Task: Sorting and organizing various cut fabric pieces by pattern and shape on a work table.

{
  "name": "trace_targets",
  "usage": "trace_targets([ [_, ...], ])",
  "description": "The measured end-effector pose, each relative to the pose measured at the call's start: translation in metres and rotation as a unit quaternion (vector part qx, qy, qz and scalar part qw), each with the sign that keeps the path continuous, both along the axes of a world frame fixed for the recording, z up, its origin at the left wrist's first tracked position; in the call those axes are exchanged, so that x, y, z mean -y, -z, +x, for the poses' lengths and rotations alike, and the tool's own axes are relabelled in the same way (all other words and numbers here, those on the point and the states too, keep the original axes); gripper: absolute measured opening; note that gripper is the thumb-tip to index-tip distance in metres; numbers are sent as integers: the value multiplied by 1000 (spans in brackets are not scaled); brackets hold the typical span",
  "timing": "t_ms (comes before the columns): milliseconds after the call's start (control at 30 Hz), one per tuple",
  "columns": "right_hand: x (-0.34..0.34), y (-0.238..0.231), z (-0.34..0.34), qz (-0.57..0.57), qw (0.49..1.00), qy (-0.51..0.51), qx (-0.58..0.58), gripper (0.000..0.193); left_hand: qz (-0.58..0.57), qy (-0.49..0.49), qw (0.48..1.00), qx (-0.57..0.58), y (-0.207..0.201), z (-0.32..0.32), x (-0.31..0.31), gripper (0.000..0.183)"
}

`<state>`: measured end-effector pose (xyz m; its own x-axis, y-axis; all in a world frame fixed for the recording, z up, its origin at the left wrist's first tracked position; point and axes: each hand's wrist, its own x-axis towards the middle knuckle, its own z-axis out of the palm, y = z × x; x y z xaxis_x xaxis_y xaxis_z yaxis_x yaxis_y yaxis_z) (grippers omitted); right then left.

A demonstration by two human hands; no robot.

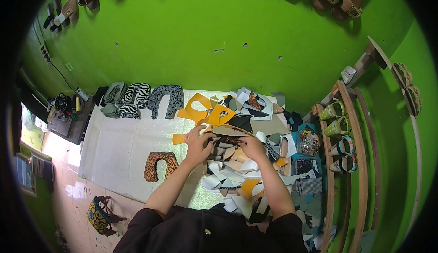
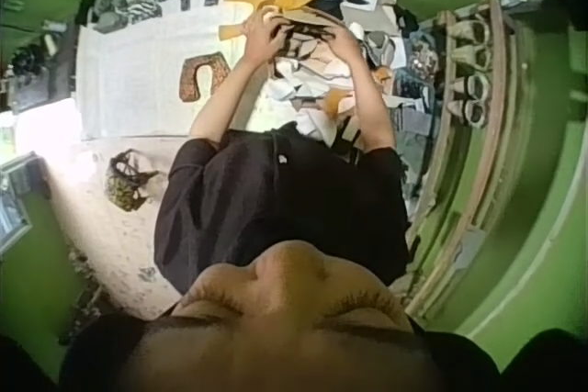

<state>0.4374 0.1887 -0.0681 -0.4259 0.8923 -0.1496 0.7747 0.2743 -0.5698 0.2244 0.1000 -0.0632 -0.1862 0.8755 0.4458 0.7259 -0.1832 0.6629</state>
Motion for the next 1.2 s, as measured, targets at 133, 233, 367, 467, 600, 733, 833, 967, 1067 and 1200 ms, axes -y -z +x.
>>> trace_targets([
  [133,16,-16,14,55,996,-24,-72,20,-9,14,1000,1,-4,4,2,23],
  [233,35,-36,17,94,994,-21,-59,20,-9,31,999,26,-11,8,3,26],
  [367,54,-39,22,208,976,-31,-62,19,-47,147,988,2,-12,16,-1,37],
  [467,70,-32,28,171,982,-53,-58,19,-59,203,977,-27,-8,20,-2,44],
  [600,81,-32,38,106,987,-12,-119,16,-122,283,950,-51,6,21,-5,35],
  [733,84,-29,50,84,954,148,-249,18,-118,233,964,45,-3,13,-12,28],
  [833,80,-30,56,60,930,176,-317,20,-119,174,949,233,-2,1,-21,26],
  [967,73,-50,60,-14,857,227,-462,20,-151,232,867,415,-12,-6,-28,31],
  [1067,64,-63,65,-32,809,222,-543,18,-148,222,890,370,-10,-5,-35,34],
  [1200,58,-95,69,-91,818,190,-535,18,-212,220,910,281,0,-8,-36,44],
])
